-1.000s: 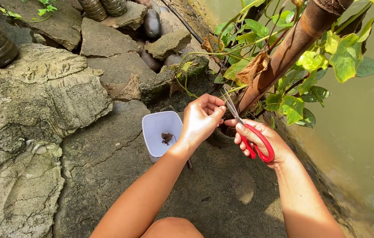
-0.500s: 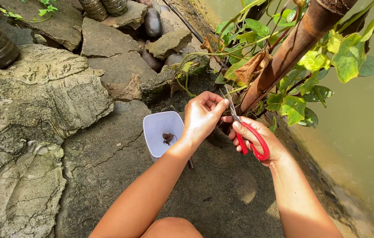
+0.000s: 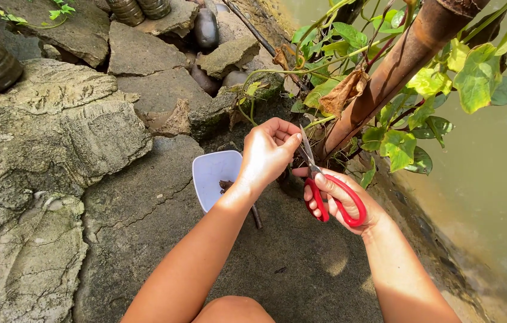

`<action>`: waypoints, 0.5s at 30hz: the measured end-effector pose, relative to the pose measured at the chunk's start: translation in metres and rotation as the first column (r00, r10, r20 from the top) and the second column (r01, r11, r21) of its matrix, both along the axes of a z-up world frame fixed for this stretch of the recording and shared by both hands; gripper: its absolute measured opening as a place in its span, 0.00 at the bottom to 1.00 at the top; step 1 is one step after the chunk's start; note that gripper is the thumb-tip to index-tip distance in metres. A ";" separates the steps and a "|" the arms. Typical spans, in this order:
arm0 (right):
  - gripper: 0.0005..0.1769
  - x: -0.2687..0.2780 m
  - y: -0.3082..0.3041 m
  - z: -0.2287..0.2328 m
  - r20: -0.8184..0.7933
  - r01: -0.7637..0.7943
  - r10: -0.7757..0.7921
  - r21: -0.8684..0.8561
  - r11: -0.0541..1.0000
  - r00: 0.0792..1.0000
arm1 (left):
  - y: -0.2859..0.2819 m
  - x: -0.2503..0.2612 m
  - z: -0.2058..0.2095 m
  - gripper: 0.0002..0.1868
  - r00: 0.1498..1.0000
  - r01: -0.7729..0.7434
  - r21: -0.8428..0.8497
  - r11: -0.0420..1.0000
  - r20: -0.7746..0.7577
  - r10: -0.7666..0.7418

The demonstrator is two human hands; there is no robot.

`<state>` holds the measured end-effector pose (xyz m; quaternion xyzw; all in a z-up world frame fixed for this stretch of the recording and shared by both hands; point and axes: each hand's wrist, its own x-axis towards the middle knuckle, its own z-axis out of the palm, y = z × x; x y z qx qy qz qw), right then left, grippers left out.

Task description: Pruning and removing dry leaves from a vine plant climbing a bamboo pole near a canal.

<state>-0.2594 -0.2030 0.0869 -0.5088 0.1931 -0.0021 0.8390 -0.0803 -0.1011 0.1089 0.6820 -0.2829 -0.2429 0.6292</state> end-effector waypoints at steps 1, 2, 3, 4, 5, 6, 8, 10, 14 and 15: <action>0.32 0.001 0.000 -0.001 0.000 0.000 0.000 -0.001 1.000 1.000 | 0.000 -0.002 0.000 0.07 1.000 0.000 -0.001 1.000 0.000 0.000; 0.32 0.002 -0.001 -0.001 0.013 0.006 -0.006 0.014 1.000 1.000 | 0.001 -0.005 0.000 0.07 0.998 -0.032 -0.031 0.999 0.057 0.034; 0.32 0.004 -0.001 -0.002 0.026 0.012 -0.013 0.030 0.999 1.000 | 0.001 -0.007 0.000 0.06 0.991 -0.061 -0.062 0.996 0.114 0.068; 0.32 0.005 -0.002 -0.002 0.027 0.012 -0.013 0.031 0.999 1.000 | 0.003 -0.009 0.006 0.06 0.991 -0.061 -0.062 0.996 0.115 0.067; 0.31 0.007 -0.003 -0.001 0.021 0.035 -0.035 0.032 0.999 0.999 | 0.005 -0.010 0.011 0.06 0.999 -0.023 -0.094 0.995 -0.027 0.021; 0.31 0.009 -0.005 -0.001 0.015 0.057 -0.057 0.034 0.998 0.998 | 0.007 -0.011 0.016 0.06 0.986 0.008 -0.130 0.991 -0.166 -0.030; 0.31 0.011 -0.009 -0.003 0.026 0.077 -0.078 0.037 0.996 0.997 | 0.005 -0.011 0.009 0.06 0.997 -0.006 -0.090 0.996 -0.078 -0.001; 0.30 0.013 -0.011 -0.004 0.036 0.097 -0.099 0.041 0.994 0.994 | 0.005 -0.010 0.006 0.06 1.000 -0.024 -0.050 0.998 0.010 0.024; 0.31 0.016 -0.013 -0.005 0.031 0.102 -0.103 0.041 0.994 0.994 | 0.005 -0.011 0.004 0.07 0.998 -0.042 0.012 0.999 0.057 0.042; 0.31 0.017 -0.014 -0.006 0.041 0.102 -0.104 0.047 0.994 0.994 | 0.005 -0.011 0.003 0.08 0.997 -0.044 0.019 0.999 0.069 0.042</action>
